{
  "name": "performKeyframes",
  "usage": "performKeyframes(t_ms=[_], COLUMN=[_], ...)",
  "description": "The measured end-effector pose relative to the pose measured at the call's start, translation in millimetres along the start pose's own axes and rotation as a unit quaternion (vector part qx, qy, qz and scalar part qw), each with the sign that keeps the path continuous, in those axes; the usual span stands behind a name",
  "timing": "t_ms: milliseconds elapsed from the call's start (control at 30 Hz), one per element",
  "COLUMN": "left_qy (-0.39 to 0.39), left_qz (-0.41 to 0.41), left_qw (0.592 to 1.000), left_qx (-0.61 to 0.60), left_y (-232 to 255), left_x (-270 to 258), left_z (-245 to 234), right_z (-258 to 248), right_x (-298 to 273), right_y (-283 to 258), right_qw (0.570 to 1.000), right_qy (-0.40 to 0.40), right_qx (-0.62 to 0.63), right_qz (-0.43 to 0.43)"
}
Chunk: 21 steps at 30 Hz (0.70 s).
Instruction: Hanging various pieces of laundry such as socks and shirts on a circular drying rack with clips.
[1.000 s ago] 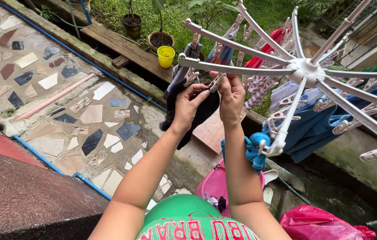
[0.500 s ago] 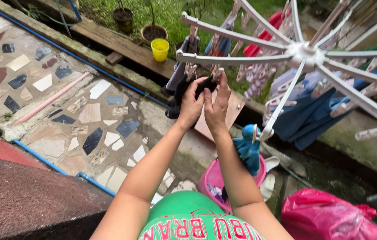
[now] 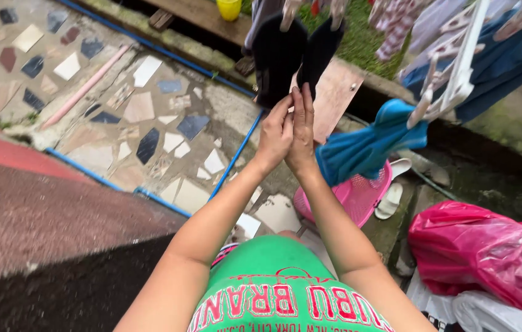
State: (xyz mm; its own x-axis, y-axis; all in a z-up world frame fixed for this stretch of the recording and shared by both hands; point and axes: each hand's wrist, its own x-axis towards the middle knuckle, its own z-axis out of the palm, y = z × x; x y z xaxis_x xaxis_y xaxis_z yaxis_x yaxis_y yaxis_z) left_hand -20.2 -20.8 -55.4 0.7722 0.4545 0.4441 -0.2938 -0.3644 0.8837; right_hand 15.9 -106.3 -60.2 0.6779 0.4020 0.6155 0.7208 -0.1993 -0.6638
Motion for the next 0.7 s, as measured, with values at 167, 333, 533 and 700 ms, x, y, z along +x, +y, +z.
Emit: performKeyframes(t_ms=[167, 333, 533, 700], left_qy=[0.031, 0.015, -0.023, -0.041], left_qz=[0.043, 0.062, 0.067, -0.013], left_qw=[0.998, 0.998, 0.986, 0.996], left_qx=[0.019, 0.018, -0.152, -0.084], left_y=[71, 135, 165, 131], left_x=[-47, -95, -148, -166], left_z=[-16, 8, 107, 176], right_z=[-33, -102, -210, -287], right_x=[-30, -60, -114, -134], right_y=[-48, -81, -30, 14], right_qw=[0.999, 0.994, 0.990, 0.992], right_qy=[-0.034, -0.019, 0.005, -0.087], right_qx=[0.032, 0.021, -0.013, -0.072], right_qz=[-0.021, -0.101, -0.139, -0.062])
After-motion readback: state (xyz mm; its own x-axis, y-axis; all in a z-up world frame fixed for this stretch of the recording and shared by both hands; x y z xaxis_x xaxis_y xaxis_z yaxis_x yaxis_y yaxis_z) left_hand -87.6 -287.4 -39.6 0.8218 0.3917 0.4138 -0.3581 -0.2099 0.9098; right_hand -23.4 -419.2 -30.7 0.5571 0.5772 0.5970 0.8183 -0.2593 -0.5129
